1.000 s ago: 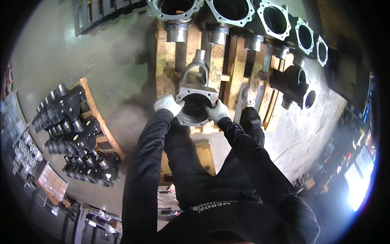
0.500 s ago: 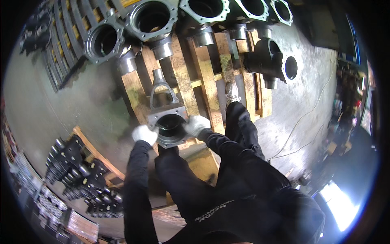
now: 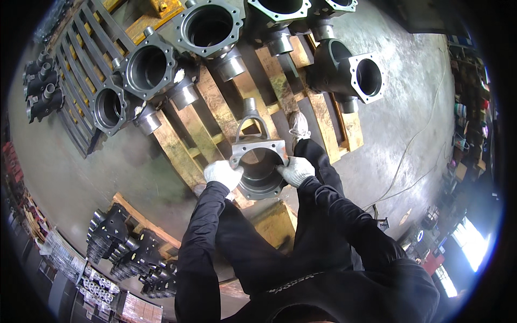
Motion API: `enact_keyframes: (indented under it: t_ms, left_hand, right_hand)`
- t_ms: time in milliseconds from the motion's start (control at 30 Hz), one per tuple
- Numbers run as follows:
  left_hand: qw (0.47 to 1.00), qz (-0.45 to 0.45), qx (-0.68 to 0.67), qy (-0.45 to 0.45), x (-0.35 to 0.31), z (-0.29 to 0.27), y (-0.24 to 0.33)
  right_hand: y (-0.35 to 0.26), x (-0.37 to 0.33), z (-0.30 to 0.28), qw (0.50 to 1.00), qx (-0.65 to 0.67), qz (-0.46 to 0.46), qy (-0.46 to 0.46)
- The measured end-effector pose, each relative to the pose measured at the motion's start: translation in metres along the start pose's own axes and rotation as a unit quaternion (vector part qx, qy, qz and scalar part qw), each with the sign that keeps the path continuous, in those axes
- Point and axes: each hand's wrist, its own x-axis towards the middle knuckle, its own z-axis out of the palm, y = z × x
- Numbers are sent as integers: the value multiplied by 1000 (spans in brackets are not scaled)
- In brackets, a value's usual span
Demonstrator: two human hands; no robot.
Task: The person applies a white compound to the surface of a black metal part using a small metal tool. They rotate the part to cover multiple areas, then place it on a wooden pallet with other similar parts. The person repeats the process on another part, applying compound and rotating it before placing it on the pallet.
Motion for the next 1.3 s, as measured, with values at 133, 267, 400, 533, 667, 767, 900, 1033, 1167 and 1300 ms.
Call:
enact_keyframes:
  t_ms: [133,267,400,533,667,767,900,1033,1167,1300]
  left_hand:
    - [999,19,22,-20,22,-6,53]
    - [997,50,65,-10,46,-20,101]
    - [996,36,79,-17,86,-38,147]
    - [999,-3,45,5,113,-41,182]
    - [998,-62,15,21,113,-20,210]
    - [991,-133,-20,7,106,0,222]
    - [984,-160,-75,-28,105,14,227]
    - [981,-155,-112,-21,105,9,226]
    - [980,-150,-112,-73,107,0,226]
    - [979,-151,-106,-91,114,-3,223]
  right_hand:
    - [37,12,-26,999,28,7,46]
    - [59,28,-55,994,84,15,68]
    - [74,64,-98,992,112,18,49]
    - [85,102,-138,992,70,13,99]
    - [99,122,-173,994,16,-9,107]
    - [105,127,-188,998,9,-11,64]
    - [106,127,-192,998,-19,13,52]
    - [103,122,-191,999,-22,19,41]
    - [100,112,-188,991,21,102,81]
    - [106,99,-161,976,105,185,51]
